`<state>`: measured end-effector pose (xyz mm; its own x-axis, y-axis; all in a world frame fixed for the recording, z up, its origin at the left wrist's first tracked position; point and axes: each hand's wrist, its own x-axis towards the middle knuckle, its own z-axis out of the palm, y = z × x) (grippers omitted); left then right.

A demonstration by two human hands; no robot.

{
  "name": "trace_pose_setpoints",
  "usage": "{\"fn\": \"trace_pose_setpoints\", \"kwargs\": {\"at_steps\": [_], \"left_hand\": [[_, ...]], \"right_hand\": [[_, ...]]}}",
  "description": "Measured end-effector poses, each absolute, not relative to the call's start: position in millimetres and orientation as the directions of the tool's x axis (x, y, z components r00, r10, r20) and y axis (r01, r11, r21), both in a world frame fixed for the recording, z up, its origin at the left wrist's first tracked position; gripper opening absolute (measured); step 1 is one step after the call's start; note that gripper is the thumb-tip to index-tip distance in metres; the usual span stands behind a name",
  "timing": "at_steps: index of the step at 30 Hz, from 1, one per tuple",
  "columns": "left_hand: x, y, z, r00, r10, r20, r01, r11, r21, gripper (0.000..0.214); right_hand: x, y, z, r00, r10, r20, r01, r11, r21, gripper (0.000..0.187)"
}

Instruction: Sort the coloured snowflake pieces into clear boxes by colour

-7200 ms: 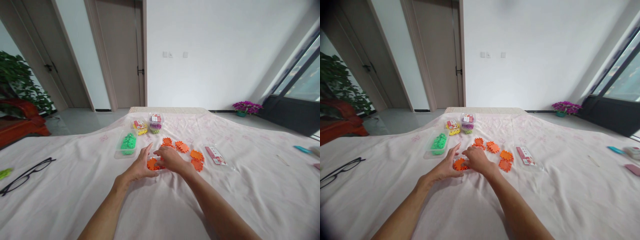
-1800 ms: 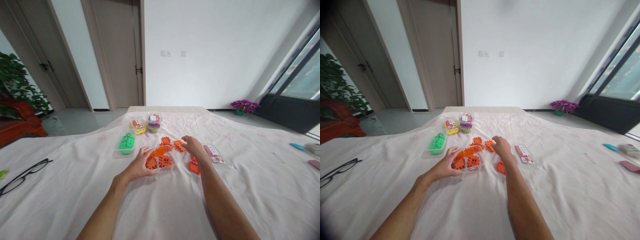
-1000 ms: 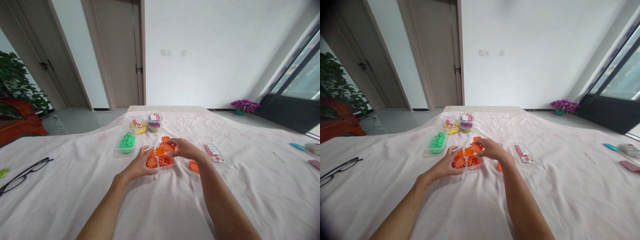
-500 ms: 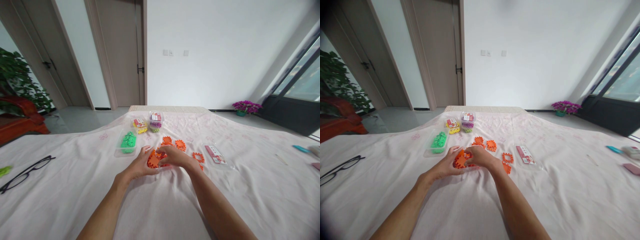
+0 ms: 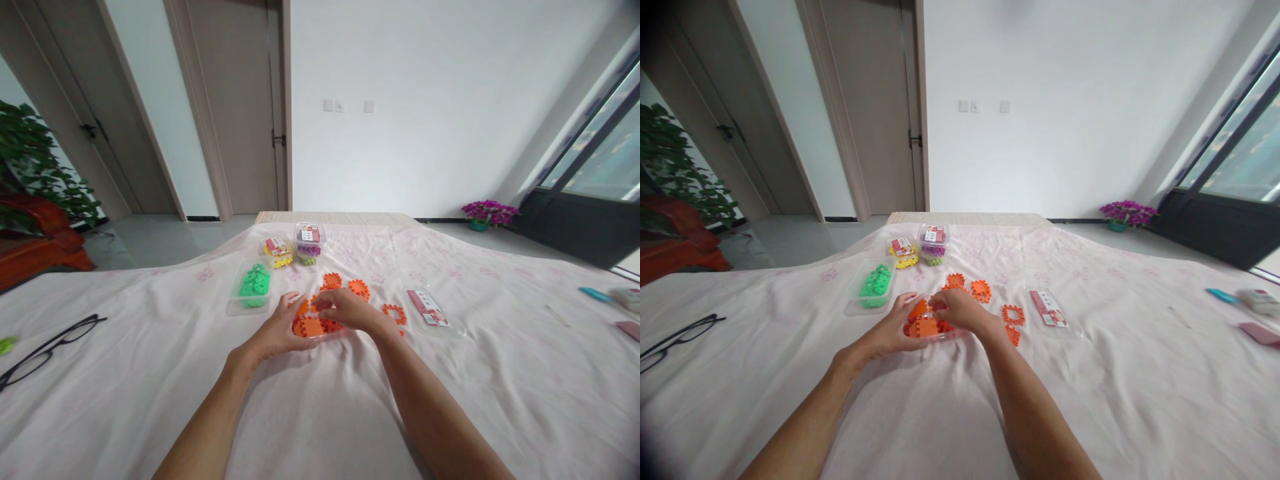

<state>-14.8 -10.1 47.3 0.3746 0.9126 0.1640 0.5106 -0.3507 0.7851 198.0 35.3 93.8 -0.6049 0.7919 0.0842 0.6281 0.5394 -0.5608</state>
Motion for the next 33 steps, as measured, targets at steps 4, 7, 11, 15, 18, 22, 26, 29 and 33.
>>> {"fn": "trace_pose_setpoints", "kwargs": {"at_steps": [4,7,11,15,18,22,26,29,33], "left_hand": [[-15.1,-9.4,46.3,0.366,0.92,0.141,0.507,-0.324,0.799,0.092],[-16.0,-8.5,44.2,0.371,0.917,0.144,0.504,-0.33,0.798,0.092],[-17.0,-7.0,42.5,0.375,0.916,0.144,0.527,-0.339,0.779,0.091],[-18.0,-4.4,41.1,0.388,0.913,0.13,0.542,-0.34,0.769,0.099],[-18.3,-3.4,40.1,0.393,0.912,0.12,0.548,-0.337,0.766,0.103],[-17.3,-5.0,40.9,0.382,0.915,0.129,0.548,-0.337,0.766,0.098],[-16.9,-7.0,43.4,0.386,0.912,0.14,0.531,-0.343,0.775,0.092],[-17.9,-7.2,44.2,0.4,0.906,0.136,0.531,-0.35,0.772,0.089],[-19.3,-6.0,43.4,0.405,0.907,0.117,0.538,-0.339,0.772,0.094]], "right_hand": [[213.9,43.7,94.7,-0.526,0.849,0.046,0.669,0.447,-0.593,0.035],[214.6,42.9,96.2,-0.597,0.802,0.021,0.651,0.499,-0.572,0.034],[202.4,37.7,92.0,-0.654,0.756,0.029,0.676,0.602,-0.424,0.037],[190.0,30.6,88.7,-0.693,0.72,0.047,0.686,0.678,-0.262,0.028],[186.2,28.2,88.0,-0.674,0.737,0.056,0.709,0.666,-0.234,0.025],[186.2,31.7,84.9,-0.611,0.787,0.088,0.738,0.606,-0.296,0.022],[184.1,33.7,81.9,-0.571,0.818,0.066,0.695,0.525,-0.491,0.012],[178.8,32.3,79.4,-0.567,0.824,0.02,0.62,0.443,-0.647,0.004],[173.1,31.9,75.4,-0.45,0.888,0.096,0.676,0.409,-0.613,0.006]]}}
